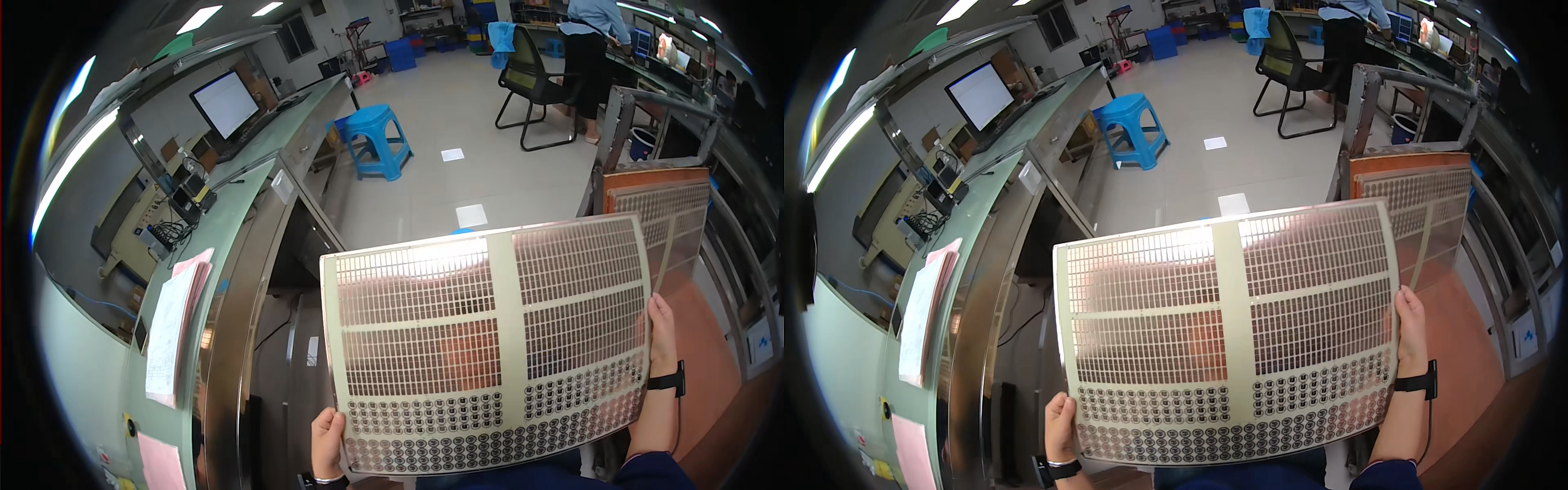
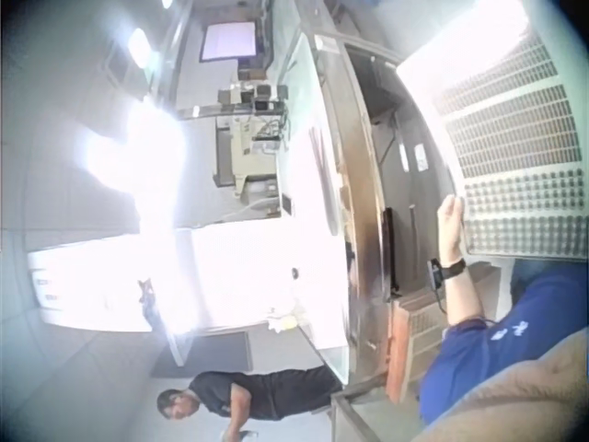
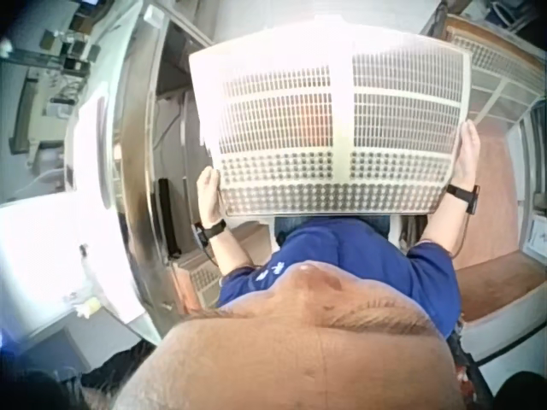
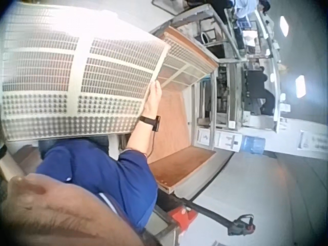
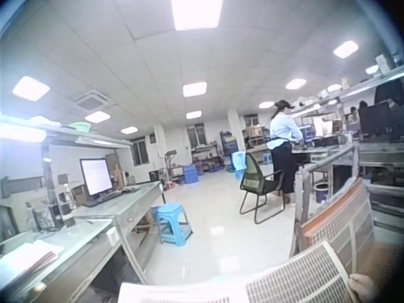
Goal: Inspecting and organizing large metallic lead frames or grids in an electronics manufacturing setting.
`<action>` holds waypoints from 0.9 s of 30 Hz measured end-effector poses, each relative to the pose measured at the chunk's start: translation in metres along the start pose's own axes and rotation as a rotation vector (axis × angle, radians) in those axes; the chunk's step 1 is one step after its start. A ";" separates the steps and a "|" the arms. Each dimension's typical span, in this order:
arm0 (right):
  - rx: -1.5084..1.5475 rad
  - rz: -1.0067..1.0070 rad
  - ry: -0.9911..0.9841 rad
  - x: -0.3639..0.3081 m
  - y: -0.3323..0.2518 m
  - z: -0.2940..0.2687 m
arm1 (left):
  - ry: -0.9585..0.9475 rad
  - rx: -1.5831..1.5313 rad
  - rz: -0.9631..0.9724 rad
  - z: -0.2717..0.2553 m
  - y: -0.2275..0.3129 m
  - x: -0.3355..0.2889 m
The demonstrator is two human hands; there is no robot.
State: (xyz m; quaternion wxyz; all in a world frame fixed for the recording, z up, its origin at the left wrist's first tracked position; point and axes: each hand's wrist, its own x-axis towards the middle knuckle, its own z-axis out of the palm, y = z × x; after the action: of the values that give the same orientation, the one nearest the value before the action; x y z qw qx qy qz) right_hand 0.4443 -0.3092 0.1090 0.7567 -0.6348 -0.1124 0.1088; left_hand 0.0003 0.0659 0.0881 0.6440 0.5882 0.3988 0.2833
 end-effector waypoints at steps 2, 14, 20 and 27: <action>-0.007 0.094 -0.024 -0.001 0.003 0.001 | -0.081 -0.142 0.037 -0.007 0.006 0.006; 0.730 0.136 0.029 -0.023 0.044 0.103 | -0.400 -0.976 0.152 0.164 0.000 -0.014; 0.591 0.153 -0.247 -0.028 0.061 0.091 | -0.239 -0.882 0.184 0.158 0.028 -0.002; 0.452 0.155 -0.481 0.012 -0.002 0.054 | -0.167 -0.802 0.188 0.100 0.028 0.014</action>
State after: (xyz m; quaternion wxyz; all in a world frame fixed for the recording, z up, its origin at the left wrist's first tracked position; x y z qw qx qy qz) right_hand 0.4393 -0.2551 0.1207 0.8195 -0.4137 -0.2120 0.3350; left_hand 0.0957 0.0288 0.1122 0.8234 0.3459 0.1480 0.4249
